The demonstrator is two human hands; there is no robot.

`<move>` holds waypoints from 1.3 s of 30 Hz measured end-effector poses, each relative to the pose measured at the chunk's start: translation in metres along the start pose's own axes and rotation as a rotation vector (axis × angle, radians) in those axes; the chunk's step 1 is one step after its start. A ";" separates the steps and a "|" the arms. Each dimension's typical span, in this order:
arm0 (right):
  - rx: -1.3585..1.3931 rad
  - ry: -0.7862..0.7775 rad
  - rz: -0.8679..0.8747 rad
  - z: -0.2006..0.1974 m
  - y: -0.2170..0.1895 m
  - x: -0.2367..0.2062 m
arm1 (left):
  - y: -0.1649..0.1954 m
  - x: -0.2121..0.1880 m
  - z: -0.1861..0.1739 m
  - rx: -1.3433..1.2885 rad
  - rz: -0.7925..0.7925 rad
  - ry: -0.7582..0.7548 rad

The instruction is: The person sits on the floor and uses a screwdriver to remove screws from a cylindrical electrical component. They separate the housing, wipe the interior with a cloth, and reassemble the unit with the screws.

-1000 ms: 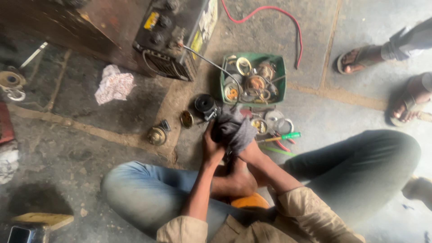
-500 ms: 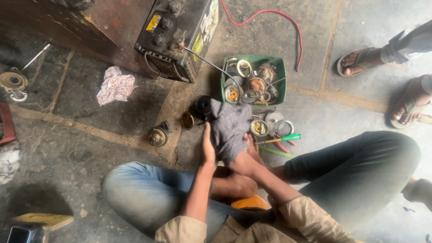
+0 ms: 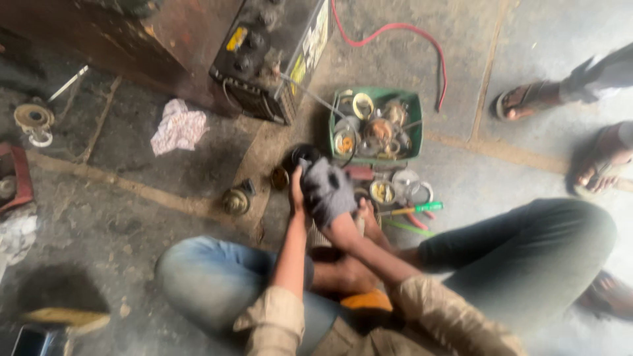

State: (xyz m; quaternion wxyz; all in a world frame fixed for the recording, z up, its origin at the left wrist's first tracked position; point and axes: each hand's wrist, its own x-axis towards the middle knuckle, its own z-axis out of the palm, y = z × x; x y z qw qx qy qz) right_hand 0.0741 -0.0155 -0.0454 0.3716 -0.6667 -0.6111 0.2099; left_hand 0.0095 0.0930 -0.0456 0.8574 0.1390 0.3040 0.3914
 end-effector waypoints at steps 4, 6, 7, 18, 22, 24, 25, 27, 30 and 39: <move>0.045 0.161 0.028 -0.003 0.008 0.016 | -0.005 0.003 0.005 0.442 0.042 0.343; 0.386 0.222 0.190 -0.014 0.015 0.028 | -0.003 -0.008 0.007 0.633 0.149 0.322; 0.547 0.259 0.260 -0.022 0.020 0.035 | -0.002 -0.012 0.009 0.723 0.210 0.295; 0.794 0.498 0.618 -0.066 0.036 0.040 | -0.015 -0.015 0.008 -0.105 -0.065 -0.119; 0.043 0.416 0.265 -0.079 0.059 0.022 | 0.002 -0.015 -0.003 -0.307 0.003 0.001; 0.091 0.371 -0.001 -0.078 0.062 0.011 | 0.009 -0.014 -0.007 -0.295 0.047 0.090; 0.118 0.342 -0.135 -0.074 0.059 0.007 | 0.009 -0.014 -0.009 -0.289 0.072 0.136; 0.185 0.207 -0.078 -0.058 0.050 0.001 | 0.003 -0.014 -0.010 -0.276 0.089 -0.005; 0.174 0.020 -0.031 -0.036 0.034 -0.003 | -0.009 -0.013 -0.009 -0.215 0.054 -0.103; 0.456 0.169 0.204 -0.035 0.041 -0.025 | 0.017 -0.040 0.035 -0.205 0.175 0.088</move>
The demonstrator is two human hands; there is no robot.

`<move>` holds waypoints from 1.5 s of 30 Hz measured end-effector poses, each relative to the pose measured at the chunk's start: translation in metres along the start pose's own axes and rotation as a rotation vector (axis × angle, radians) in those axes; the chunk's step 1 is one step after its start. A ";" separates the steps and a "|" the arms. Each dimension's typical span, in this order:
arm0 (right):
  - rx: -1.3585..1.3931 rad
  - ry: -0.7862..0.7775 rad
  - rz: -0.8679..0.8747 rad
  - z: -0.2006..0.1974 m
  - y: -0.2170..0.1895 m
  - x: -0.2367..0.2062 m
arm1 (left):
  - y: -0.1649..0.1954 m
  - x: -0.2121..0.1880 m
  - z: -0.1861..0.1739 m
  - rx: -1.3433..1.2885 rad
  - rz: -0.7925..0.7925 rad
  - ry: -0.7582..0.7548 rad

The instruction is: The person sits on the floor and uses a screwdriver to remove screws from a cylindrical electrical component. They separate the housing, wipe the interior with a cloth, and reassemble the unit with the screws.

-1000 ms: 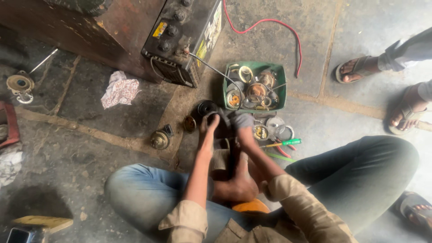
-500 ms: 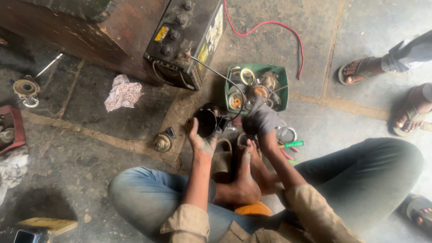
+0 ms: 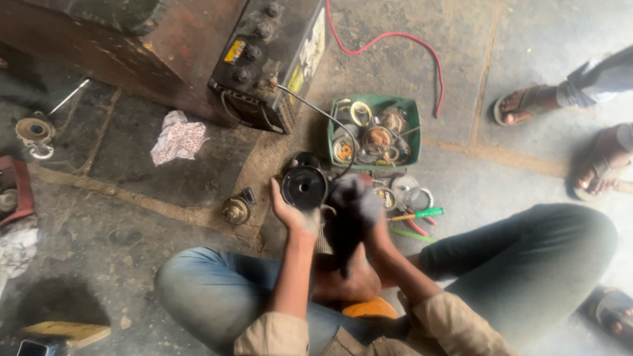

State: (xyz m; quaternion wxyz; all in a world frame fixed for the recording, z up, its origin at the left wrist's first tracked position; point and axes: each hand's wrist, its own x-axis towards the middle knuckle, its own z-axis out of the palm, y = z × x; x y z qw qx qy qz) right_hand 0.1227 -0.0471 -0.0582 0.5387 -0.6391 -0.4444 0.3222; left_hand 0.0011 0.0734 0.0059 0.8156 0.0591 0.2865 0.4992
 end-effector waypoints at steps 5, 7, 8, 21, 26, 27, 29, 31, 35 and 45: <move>0.264 0.233 0.399 -0.058 0.035 -0.014 | 0.000 -0.106 0.057 -0.030 0.159 -0.054; -0.136 0.130 0.327 -0.077 0.048 -0.013 | -0.007 -0.154 0.066 -0.067 0.118 -0.405; -0.432 0.043 0.226 -0.080 0.049 -0.010 | -0.009 -0.157 0.070 -0.056 0.069 -0.455; 0.404 0.232 0.278 -0.071 -0.076 0.017 | -0.010 -0.144 0.092 -0.044 -0.019 -0.478; -0.179 0.292 -0.080 -0.108 -0.010 -0.001 | -0.003 -0.149 0.099 -0.081 0.014 -0.360; -0.301 0.278 -0.081 -0.114 0.012 -0.006 | 0.005 -0.145 0.098 -0.105 0.042 -0.283; -0.602 0.150 -0.077 -0.113 0.054 -0.029 | 0.018 -0.139 0.092 -0.145 0.114 -0.091; -0.791 -0.042 -0.128 -0.092 0.080 -0.060 | 0.026 -0.126 0.083 -0.149 0.144 0.040; -0.647 -0.339 -0.131 -0.034 0.072 -0.095 | 0.019 -0.102 0.052 -0.053 0.176 0.100; -0.338 -0.570 -0.213 -0.024 -0.025 -0.014 | -0.005 -0.068 -0.006 0.255 0.174 0.008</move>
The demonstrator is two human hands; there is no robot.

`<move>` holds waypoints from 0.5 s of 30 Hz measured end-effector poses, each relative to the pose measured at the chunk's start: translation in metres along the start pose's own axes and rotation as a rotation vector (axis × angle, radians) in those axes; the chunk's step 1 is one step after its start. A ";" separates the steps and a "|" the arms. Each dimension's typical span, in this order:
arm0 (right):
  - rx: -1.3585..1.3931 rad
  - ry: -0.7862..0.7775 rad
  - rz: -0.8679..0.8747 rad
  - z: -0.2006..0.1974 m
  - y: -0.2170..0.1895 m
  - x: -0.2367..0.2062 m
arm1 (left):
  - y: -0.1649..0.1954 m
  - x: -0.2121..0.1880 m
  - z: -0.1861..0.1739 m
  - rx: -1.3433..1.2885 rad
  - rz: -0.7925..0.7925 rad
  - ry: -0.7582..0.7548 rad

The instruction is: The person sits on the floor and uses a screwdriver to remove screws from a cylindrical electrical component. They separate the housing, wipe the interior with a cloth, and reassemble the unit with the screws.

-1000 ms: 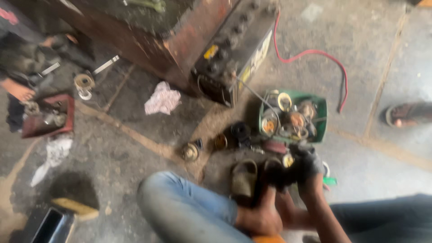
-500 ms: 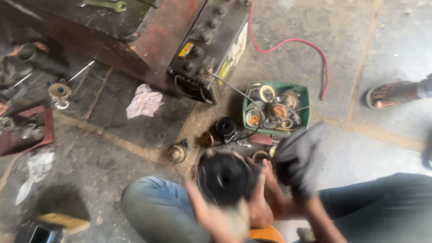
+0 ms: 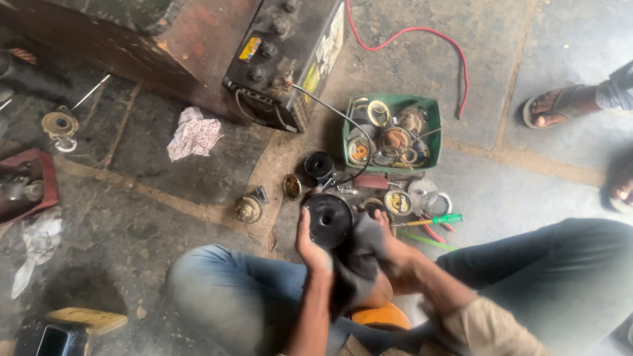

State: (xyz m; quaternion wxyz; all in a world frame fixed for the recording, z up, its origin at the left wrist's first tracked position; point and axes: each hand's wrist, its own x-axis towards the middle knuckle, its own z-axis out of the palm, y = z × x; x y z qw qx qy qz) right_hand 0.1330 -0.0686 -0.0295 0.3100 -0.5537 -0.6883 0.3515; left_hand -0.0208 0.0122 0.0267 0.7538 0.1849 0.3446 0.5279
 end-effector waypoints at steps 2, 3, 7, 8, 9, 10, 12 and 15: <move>-0.195 0.030 0.010 -0.002 0.000 0.013 | 0.002 0.001 0.000 -0.092 -0.075 0.110; -0.309 0.040 0.023 -0.001 0.001 0.019 | 0.004 0.002 0.001 -0.144 -0.109 0.165; -0.646 0.054 0.152 0.020 -0.001 0.020 | 0.016 0.008 0.004 -0.216 -0.149 0.173; -0.634 0.141 0.151 0.026 -0.001 0.016 | 0.018 0.011 0.005 -0.202 -0.138 0.208; -0.580 0.178 0.093 0.030 0.001 0.012 | 0.019 0.012 0.004 -0.189 -0.128 0.248; -0.484 0.168 0.060 0.034 0.003 0.008 | 0.018 0.014 0.003 -0.196 -0.133 0.215; -0.264 0.104 0.011 0.036 0.011 0.003 | 0.015 0.017 -0.001 -0.199 -0.150 0.154; -0.046 0.040 -0.024 0.027 0.026 0.006 | 0.001 0.020 -0.011 -0.126 -0.355 0.083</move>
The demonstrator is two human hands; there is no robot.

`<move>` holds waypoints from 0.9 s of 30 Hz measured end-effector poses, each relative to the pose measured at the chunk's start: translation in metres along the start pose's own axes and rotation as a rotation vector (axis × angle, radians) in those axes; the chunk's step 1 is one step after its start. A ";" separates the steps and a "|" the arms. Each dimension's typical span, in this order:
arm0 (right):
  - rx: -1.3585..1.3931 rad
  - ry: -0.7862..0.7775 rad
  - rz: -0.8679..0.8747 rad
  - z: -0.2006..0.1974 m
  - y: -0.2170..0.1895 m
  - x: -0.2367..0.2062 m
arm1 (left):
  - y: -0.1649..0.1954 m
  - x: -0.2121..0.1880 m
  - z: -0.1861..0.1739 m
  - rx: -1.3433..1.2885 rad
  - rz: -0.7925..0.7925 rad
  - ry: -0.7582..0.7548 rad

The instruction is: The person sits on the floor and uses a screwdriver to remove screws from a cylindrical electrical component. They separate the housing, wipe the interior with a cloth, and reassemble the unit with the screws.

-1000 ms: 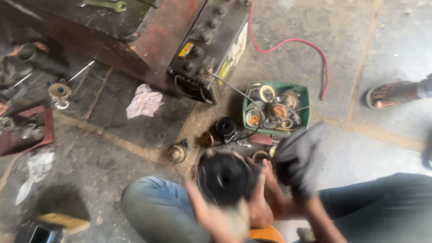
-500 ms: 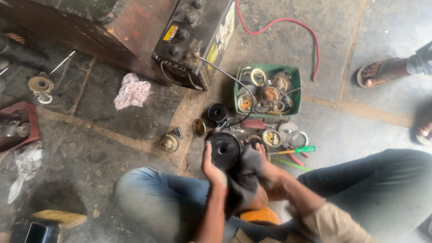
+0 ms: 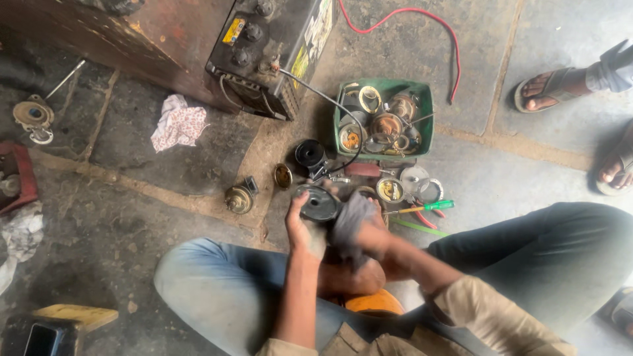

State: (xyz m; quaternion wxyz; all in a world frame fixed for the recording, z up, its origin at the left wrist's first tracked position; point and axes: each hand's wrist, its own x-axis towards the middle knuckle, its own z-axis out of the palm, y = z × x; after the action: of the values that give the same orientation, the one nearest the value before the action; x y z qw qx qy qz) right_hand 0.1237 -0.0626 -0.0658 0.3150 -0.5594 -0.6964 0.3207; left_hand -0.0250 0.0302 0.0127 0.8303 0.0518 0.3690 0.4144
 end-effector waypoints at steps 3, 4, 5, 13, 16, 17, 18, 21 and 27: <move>-0.014 -0.003 0.014 -0.013 0.006 0.008 | -0.013 0.017 -0.008 0.079 -0.057 -0.089; -0.056 0.004 0.019 -0.016 0.004 0.011 | -0.017 0.023 -0.010 0.021 -0.043 -0.077; -0.133 -0.001 0.050 -0.018 -0.001 0.012 | -0.017 0.028 -0.011 -0.035 -0.027 -0.066; -0.679 -0.017 0.726 -0.136 0.012 -0.018 | 0.027 0.038 -0.020 -0.128 0.086 0.117; -0.752 0.431 0.579 -0.199 0.034 -0.045 | 0.022 0.040 -0.020 -0.072 -0.028 0.212; -0.786 0.483 0.593 -0.215 0.040 -0.051 | 0.018 0.042 -0.020 -0.051 -0.080 0.236; -0.775 0.534 0.617 -0.222 0.047 -0.050 | 0.014 0.045 -0.022 -0.030 -0.131 0.259; -0.781 0.549 0.705 -0.231 0.066 -0.047 | 0.003 0.056 -0.034 0.075 -0.123 0.226; -0.607 0.094 1.160 -0.200 0.092 -0.044 | -0.013 0.077 -0.061 0.155 -0.067 0.214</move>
State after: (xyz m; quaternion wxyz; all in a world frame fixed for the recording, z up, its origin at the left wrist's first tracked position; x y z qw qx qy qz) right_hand 0.3443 -0.0714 -0.0234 -0.0508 -0.9217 -0.3268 0.2028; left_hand -0.0269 0.0641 -0.0808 0.7931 0.0588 0.4878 0.3600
